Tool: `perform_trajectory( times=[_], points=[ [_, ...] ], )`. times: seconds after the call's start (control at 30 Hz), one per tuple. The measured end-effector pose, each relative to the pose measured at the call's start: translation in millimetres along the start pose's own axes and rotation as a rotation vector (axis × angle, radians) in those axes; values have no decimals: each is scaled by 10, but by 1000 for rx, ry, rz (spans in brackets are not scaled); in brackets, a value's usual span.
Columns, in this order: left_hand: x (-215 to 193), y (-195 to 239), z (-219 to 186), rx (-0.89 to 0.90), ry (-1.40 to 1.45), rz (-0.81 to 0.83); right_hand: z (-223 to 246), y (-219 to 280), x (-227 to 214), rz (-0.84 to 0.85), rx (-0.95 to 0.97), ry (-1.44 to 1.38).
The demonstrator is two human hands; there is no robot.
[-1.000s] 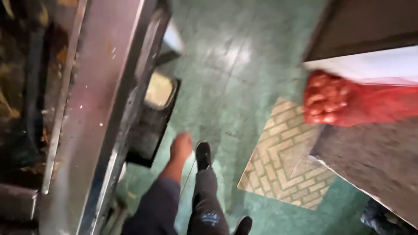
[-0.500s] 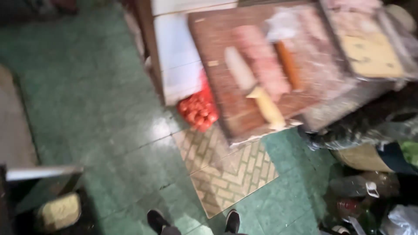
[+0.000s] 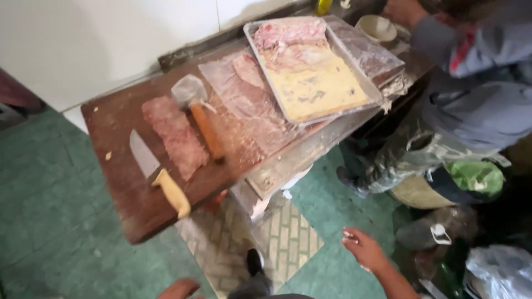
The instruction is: Tenderize meat fillets using a mallet and coat them in breading.
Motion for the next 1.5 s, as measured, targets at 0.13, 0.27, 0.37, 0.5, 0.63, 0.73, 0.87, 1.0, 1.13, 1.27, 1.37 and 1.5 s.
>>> perform_trajectory(
  times=[0.13,0.27,0.37,0.5,0.63,0.73,0.87,1.0,1.13,1.27,1.37,1.5],
  points=[
    [-1491,-2341,-2586,-81,179,108,725,-181,-384,-31,-108,15],
    [-1465,-3934,-3103,-280,454,42,1191,-395,-933,-101,-17,-162],
    [-1331,-4867,-3295,-358,406,68,1636,-892,-1279,-137,-59,-307],
    [-608,-5803,-2827,-419,338,34,2315,-1856,-1517,-84,-251,-577],
    [-392,-6154,-2896,-559,311,-46,2959,-2720,-1480,-156,-197,-526],
    [-403,-6349,-3062,-634,449,-144,2899,-3440,-1651,-119,-128,-514],
    [-150,-6645,-3698,-779,422,-232,2814,-4259,-2266,-131,-135,-376],
    [670,-6852,-3726,-843,399,-188,2597,-5010,-2835,-205,-275,-146],
    [726,-7006,-4021,-636,363,-258,2592,-5334,-3111,9,-518,-157],
    [379,-6815,-4221,-605,351,-78,2885,-5120,-3156,-67,-473,92],
    [30,-6391,-3654,-325,-52,-274,3310,-4781,-3095,-141,-613,371],
    [-895,-5596,-2678,-810,559,-945,3861,-3955,-2719,-344,-1095,517]
  ],
)
Point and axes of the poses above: each hand's wrist, its own y-axis away from the middle knuckle, its own x-axis out of the palm, z = x × y, the point moved 2 cm from there along -y, towards the middle knuckle, and after that the axes turned 1 degree about -y, right-handed, at the moved point
